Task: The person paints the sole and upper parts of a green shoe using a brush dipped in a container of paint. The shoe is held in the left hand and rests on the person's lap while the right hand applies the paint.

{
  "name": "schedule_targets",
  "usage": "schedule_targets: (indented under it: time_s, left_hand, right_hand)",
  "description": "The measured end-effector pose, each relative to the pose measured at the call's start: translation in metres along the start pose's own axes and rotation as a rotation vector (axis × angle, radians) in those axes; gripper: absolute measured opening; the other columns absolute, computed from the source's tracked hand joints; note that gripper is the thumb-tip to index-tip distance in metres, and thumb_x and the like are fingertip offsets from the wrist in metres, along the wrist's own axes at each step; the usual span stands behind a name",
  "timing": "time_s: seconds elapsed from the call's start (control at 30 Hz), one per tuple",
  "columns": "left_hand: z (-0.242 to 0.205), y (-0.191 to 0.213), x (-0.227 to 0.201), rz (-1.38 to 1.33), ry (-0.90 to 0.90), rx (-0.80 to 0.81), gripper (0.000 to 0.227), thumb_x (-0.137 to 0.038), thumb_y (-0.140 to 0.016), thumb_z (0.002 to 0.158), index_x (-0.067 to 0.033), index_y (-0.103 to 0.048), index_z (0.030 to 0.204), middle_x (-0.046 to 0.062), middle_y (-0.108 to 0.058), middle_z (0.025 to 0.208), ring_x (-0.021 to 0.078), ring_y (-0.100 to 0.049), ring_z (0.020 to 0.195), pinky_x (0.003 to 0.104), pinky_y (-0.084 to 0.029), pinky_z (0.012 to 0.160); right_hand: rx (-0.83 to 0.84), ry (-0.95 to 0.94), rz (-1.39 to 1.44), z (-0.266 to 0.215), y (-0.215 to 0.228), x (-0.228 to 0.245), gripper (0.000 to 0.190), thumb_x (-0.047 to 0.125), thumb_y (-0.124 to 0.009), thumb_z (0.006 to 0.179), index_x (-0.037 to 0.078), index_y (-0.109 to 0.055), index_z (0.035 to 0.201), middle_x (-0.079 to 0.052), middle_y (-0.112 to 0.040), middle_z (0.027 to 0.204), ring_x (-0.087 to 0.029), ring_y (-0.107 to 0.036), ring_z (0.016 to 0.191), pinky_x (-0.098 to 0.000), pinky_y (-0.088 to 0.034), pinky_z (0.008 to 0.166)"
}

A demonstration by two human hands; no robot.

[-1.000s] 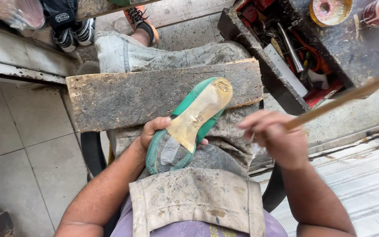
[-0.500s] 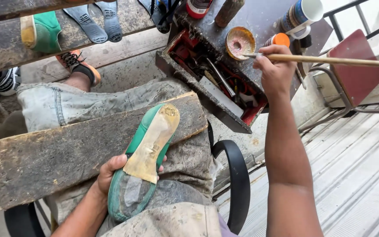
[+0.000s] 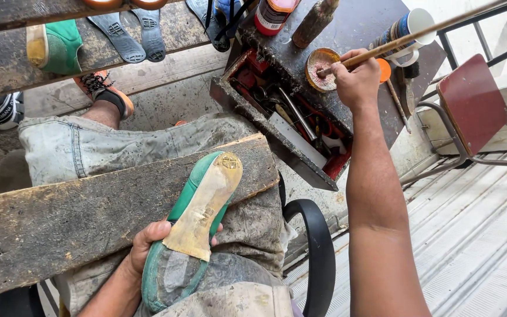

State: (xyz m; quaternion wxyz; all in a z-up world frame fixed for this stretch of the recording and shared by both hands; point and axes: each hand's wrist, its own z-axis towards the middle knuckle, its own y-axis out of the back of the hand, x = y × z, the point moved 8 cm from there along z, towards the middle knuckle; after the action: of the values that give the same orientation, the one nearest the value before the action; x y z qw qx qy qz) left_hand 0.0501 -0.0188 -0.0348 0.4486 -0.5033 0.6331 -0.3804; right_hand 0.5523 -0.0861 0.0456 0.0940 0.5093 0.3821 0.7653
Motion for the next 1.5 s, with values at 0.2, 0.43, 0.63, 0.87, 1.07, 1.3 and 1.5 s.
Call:
schedule_targets:
  time_s: [0.2, 0.43, 0.63, 0.87, 1.07, 1.3, 1.5]
  left_hand:
    - [0.000, 0.000, 0.003, -0.018, 0.009, 0.016, 0.095, -0.046, -0.072, 0.073, 0.0096, -0.047, 0.146, 0.032, -0.065, 0.128, 0.0381, -0.069, 0.102, 0.044, -0.057, 0.082]
    - [0.004, 0.014, 0.007, -0.010, 0.024, 0.013, 0.095, -0.048, -0.068, 0.072, 0.0092, -0.048, 0.146, 0.033, -0.065, 0.129, 0.0386, -0.070, 0.102, 0.044, -0.058, 0.080]
    - [0.012, 0.019, 0.006, -0.091, 0.078, 0.010, 0.092, -0.045, -0.064, 0.075, 0.0089, -0.046, 0.148, 0.032, -0.063, 0.133, 0.0404, -0.069, 0.106, 0.048, -0.057, 0.086]
    - [0.005, -0.007, -0.007, -0.163, -0.121, 0.102, 0.090, -0.021, -0.075, 0.079, -0.0030, -0.035, 0.157, 0.028, -0.059, 0.136, 0.0394, -0.064, 0.115, 0.050, -0.054, 0.097]
    - [0.008, -0.008, -0.007, -0.077, -0.137, 0.013, 0.067, -0.026, -0.062, 0.084, -0.0137, -0.048, 0.149, 0.029, -0.067, 0.125, 0.0402, -0.072, 0.109, 0.052, -0.060, 0.096]
    - [0.009, -0.002, -0.004, -0.088, -0.138, 0.020, 0.072, -0.021, -0.058, 0.085, -0.0177, -0.043, 0.155, 0.026, -0.066, 0.128, 0.0407, -0.072, 0.105, 0.054, -0.059, 0.097]
    - [0.015, 0.020, 0.001, -0.097, -0.165, -0.003, 0.073, -0.020, -0.055, 0.081, -0.0149, -0.044, 0.153, 0.029, -0.064, 0.129, 0.0444, -0.070, 0.108, 0.059, -0.054, 0.101]
  right_hand:
    - [-0.078, -0.245, 0.280, 0.009, -0.005, -0.025, 0.023, 0.013, -0.081, 0.093, 0.011, -0.061, 0.082, -0.004, -0.062, 0.067, -0.012, -0.057, 0.045, -0.0296, -0.049, 0.037]
    - [-0.123, -0.440, 0.431, -0.009, -0.002, -0.012, 0.022, 0.024, -0.073, 0.100, 0.008, -0.060, 0.091, -0.009, -0.068, 0.074, -0.011, -0.056, 0.046, -0.0241, -0.048, 0.035]
    - [-0.393, -0.328, 0.596, -0.010, 0.020, -0.031, 0.016, 0.019, -0.068, 0.101, 0.012, -0.056, 0.094, -0.005, -0.064, 0.072, -0.010, -0.060, 0.044, -0.0241, -0.046, 0.030]
    - [0.211, -0.065, 1.136, -0.140, 0.002, 0.098, 0.010, 0.002, -0.059, 0.104, 0.011, -0.056, 0.103, -0.017, -0.066, 0.098, -0.025, -0.067, 0.070, -0.0322, -0.059, 0.058]
    - [0.428, 0.111, 1.045, -0.213, -0.060, 0.147, 0.033, -0.012, -0.076, 0.085, 0.001, -0.047, 0.096, -0.028, -0.067, 0.098, -0.026, -0.072, 0.076, -0.0345, -0.066, 0.061]
    - [0.493, 0.473, 0.903, -0.237, -0.072, 0.175, 0.031, -0.011, -0.080, 0.083, 0.008, -0.056, 0.084, -0.024, -0.072, 0.090, -0.023, -0.068, 0.067, -0.0319, -0.062, 0.061]
    - [0.411, 0.571, 0.853, -0.245, -0.070, 0.180, 0.028, -0.010, -0.082, 0.082, 0.005, -0.058, 0.085, -0.020, -0.071, 0.091, -0.027, -0.074, 0.082, -0.0347, -0.062, 0.075]
